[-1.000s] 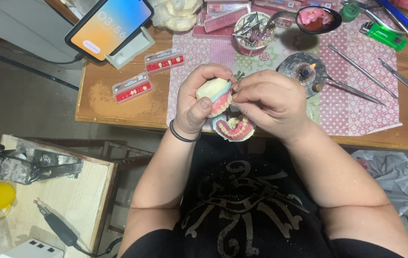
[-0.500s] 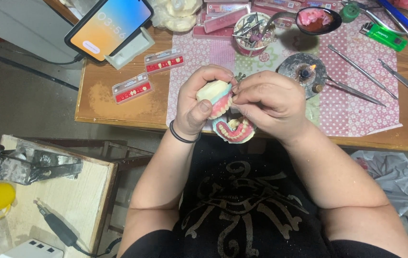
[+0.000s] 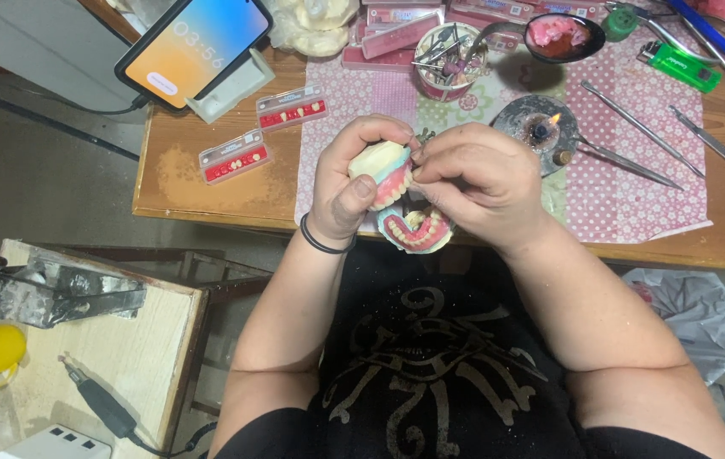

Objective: Trimming dental components with a rotary tool and applying material to a denture model on an articulator.

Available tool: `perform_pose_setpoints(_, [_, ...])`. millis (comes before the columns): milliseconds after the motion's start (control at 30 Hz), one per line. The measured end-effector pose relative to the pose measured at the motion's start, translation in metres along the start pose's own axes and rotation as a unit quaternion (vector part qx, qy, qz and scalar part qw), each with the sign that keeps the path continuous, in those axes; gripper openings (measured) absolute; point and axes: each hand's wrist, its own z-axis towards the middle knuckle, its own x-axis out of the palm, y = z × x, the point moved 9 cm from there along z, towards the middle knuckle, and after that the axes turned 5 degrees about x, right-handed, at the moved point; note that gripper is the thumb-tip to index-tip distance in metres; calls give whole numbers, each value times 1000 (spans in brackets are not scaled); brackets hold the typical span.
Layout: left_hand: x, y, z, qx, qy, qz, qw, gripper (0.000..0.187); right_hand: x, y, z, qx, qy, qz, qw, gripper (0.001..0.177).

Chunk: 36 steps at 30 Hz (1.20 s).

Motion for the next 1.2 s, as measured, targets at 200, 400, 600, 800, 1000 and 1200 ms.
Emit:
perform_pose_setpoints(200, [-4,3,-1,-4,-10,-11,1000,64,-16,-10,-10,38,12,22,999,23])
perform_pose_setpoints(400, [-4,3,1,-24,-9,-10,1000,65,6,-21,-39,174,168,17,970,91])
perform_pose_setpoints(600, [2,7,-1,-43,12,16,999,62,5,-54,-67,249,87,84,961,88])
perform_pose_setpoints(800, [10,12,-2,-70,77,46,993,64,7,-67,-69,278,31,153,948,95])
perform_pose_setpoints(1000, [18,-9,2,-18,138,122,983,111,0,-78,-74,288,-4,178,941,91])
perform_pose_setpoints(1200, [27,-16,-2,29,181,283,941,100,-3,-82,-81,302,-30,203,931,91])
